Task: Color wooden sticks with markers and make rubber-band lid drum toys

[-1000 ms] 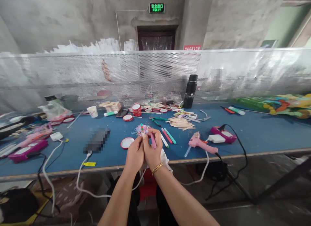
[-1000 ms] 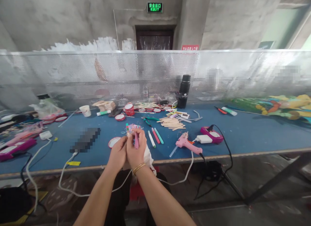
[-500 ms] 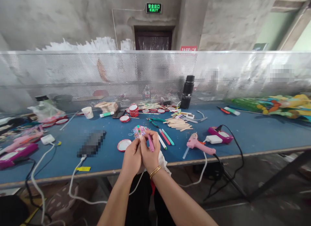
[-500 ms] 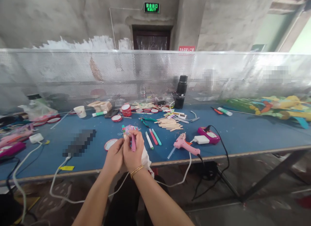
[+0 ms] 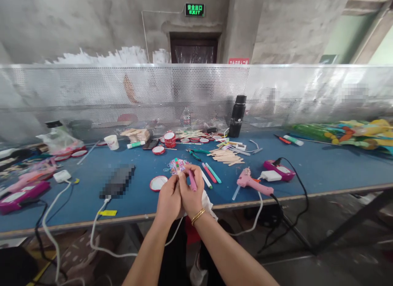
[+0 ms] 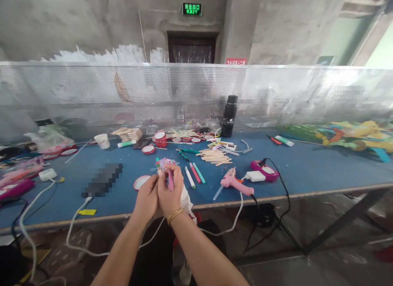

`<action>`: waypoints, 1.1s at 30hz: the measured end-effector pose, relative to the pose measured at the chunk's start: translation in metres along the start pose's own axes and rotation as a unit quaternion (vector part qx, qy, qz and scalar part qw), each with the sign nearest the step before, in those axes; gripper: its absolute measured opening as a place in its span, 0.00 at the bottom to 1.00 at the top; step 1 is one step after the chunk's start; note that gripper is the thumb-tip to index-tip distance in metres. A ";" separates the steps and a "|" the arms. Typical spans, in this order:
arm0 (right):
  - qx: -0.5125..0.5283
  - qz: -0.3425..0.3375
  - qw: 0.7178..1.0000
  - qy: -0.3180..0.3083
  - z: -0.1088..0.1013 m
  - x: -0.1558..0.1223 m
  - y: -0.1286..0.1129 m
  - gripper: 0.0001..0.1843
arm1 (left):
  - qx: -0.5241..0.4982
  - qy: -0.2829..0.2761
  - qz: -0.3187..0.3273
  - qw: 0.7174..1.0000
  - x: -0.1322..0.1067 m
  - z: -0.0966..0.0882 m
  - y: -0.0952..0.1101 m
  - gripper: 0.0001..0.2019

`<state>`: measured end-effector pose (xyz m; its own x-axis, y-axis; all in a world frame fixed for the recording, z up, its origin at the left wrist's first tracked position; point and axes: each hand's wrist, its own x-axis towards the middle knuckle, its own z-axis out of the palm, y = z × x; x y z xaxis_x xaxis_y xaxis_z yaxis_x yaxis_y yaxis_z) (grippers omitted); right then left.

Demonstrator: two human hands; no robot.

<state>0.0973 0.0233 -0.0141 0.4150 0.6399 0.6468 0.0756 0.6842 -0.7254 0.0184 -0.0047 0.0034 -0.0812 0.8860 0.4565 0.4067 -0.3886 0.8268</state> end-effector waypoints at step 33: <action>-0.007 0.012 1.000 -0.014 -0.001 0.001 -0.003 0.07 | -0.011 -0.006 -0.019 1.000 0.001 0.000 0.003 0.11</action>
<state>0.0985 0.0219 -0.0113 0.3920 0.6652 0.6354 0.0788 0.6639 -0.7436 0.0192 -0.0046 0.0066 -0.0859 0.9030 0.4209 0.3829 -0.3601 0.8507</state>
